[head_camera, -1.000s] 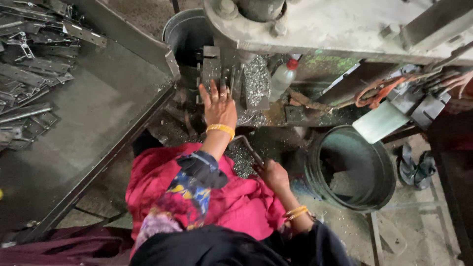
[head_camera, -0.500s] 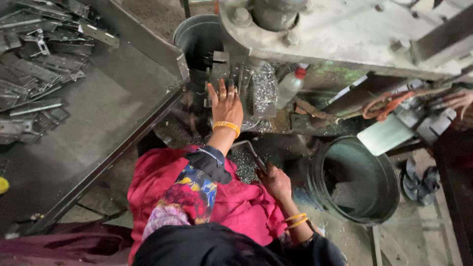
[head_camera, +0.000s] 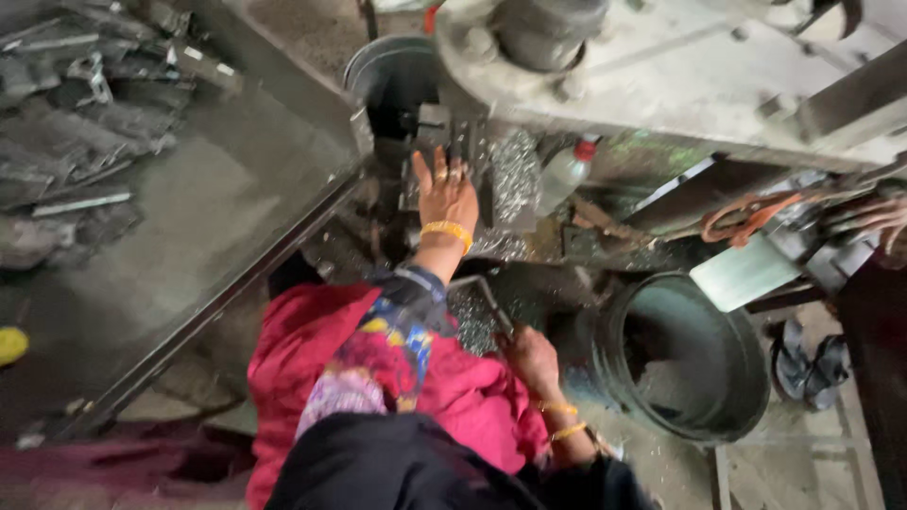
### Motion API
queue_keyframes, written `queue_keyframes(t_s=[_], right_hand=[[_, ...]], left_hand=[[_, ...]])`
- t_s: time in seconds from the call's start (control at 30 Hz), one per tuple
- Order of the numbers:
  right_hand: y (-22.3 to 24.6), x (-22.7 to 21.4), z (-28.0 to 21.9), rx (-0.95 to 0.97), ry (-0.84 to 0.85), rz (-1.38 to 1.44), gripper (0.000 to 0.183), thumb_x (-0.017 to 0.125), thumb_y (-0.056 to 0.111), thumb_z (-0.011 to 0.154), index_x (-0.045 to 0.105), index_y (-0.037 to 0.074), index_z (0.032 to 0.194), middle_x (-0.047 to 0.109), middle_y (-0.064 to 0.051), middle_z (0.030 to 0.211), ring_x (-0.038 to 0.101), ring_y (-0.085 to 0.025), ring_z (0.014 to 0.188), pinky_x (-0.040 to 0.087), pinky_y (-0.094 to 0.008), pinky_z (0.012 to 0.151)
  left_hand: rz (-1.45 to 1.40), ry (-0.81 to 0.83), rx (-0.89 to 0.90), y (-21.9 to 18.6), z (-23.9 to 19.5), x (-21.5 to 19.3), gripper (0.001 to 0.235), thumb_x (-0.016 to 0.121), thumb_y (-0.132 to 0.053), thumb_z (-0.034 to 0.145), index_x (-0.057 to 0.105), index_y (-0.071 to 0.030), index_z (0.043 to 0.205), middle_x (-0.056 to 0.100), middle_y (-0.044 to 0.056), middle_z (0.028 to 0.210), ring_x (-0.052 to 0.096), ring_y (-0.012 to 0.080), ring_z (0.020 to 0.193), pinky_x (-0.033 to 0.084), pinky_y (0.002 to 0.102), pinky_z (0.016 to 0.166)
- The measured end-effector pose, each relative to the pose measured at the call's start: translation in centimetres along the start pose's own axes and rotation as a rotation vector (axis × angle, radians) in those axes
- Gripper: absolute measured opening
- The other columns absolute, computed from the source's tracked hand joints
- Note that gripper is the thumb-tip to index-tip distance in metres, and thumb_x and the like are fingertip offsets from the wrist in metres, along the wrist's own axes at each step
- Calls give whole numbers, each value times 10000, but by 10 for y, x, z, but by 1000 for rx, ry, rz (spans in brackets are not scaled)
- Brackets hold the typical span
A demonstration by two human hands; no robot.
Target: The person places metal hinge components into a drilling machine and operates the machine to create holes in the metal.
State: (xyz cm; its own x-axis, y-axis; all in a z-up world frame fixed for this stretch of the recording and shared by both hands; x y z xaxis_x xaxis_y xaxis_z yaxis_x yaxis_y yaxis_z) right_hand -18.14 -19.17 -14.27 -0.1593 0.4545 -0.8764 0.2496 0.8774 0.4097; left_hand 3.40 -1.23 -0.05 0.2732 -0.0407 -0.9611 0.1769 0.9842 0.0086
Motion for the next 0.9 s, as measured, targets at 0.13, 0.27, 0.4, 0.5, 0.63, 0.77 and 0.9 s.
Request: queue_keyframes(t_s=[0.13, 0.27, 0.4, 0.5, 0.63, 0.77, 0.9], right_hand=[[-10, 6, 12, -60, -42, -50, 502, 669, 543, 906, 709, 43, 893, 717, -244, 867, 694, -447, 876, 549, -551, 748], [-1, -17, -3, -223, -193, -44, 436, 640, 475, 889, 693, 46, 943, 724, -227, 838, 690, -460, 821, 537, -570, 682], [21, -96, -3, -111, -119, -414, 503, 579, 608, 960, 759, 139, 941, 760, -182, 948, 734, -394, 936, 602, -492, 816], [63, -150, -10, -278, -383, -375, 411, 634, 554, 965, 712, 208, 1174, 759, -144, 931, 724, -394, 845, 568, -518, 704], [102, -170, 1, -344, -655, -249, 162, 688, 365, 977, 785, 250, 1038, 756, -113, 839, 725, -334, 782, 558, -497, 695], [103, -159, 0, -255, -844, -286, 251, 658, 436, 1102, 796, 227, 1094, 753, -110, 849, 696, -321, 709, 521, -465, 665], [86, -156, 11, -201, -708, -244, 379, 654, 413, 1157, 756, 87, 993, 733, -153, 781, 713, -303, 718, 536, -429, 703]], left_hand=[[-51, 86, -18, 7, -6, -10, 446, 429, -194, 1040, 604, -80, 1434, 542, 55, 1527, 268, 320, 1570, 1, 661, 1238], [-143, -43, -2, 38, -52, -17, 464, 491, -169, 934, 604, -107, 1379, 533, 32, 1505, 309, 291, 1500, 40, 645, 1213], [-360, -180, -15, 111, -105, -23, 456, 557, -137, 904, 635, -125, 1353, 572, 52, 1480, 389, 272, 1465, 140, 588, 1234], [-230, -191, -105, 184, -140, -36, 358, 582, -149, 924, 671, -115, 1269, 594, 63, 1453, 442, 270, 1447, 173, 585, 1243], [-178, -62, -375, 282, -159, -60, 317, 566, -132, 968, 693, -140, 1258, 643, 74, 1387, 510, 281, 1412, 194, 615, 1277], [181, -258, -819, 376, -181, -58, 603, 690, -310, 823, 598, -59, 1364, 516, 227, 1457, 371, 416, 1417, 161, 616, 1146], [151, -177, -862, 445, -196, -13, 712, 731, -382, 836, 543, -49, 1437, 454, 189, 1551, 290, 423, 1508, 125, 588, 1203]])
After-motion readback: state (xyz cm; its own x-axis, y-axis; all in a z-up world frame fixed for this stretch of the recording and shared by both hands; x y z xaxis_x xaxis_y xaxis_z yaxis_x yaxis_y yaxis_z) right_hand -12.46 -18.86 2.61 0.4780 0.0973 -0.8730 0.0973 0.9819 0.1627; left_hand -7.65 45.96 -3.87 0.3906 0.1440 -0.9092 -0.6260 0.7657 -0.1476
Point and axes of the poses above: each hand's wrist, its own z-axis towards the middle knuckle, its own x-axis out of the palm, y = z × x, the point moved 2 cm from there along z, towards the middle knuckle
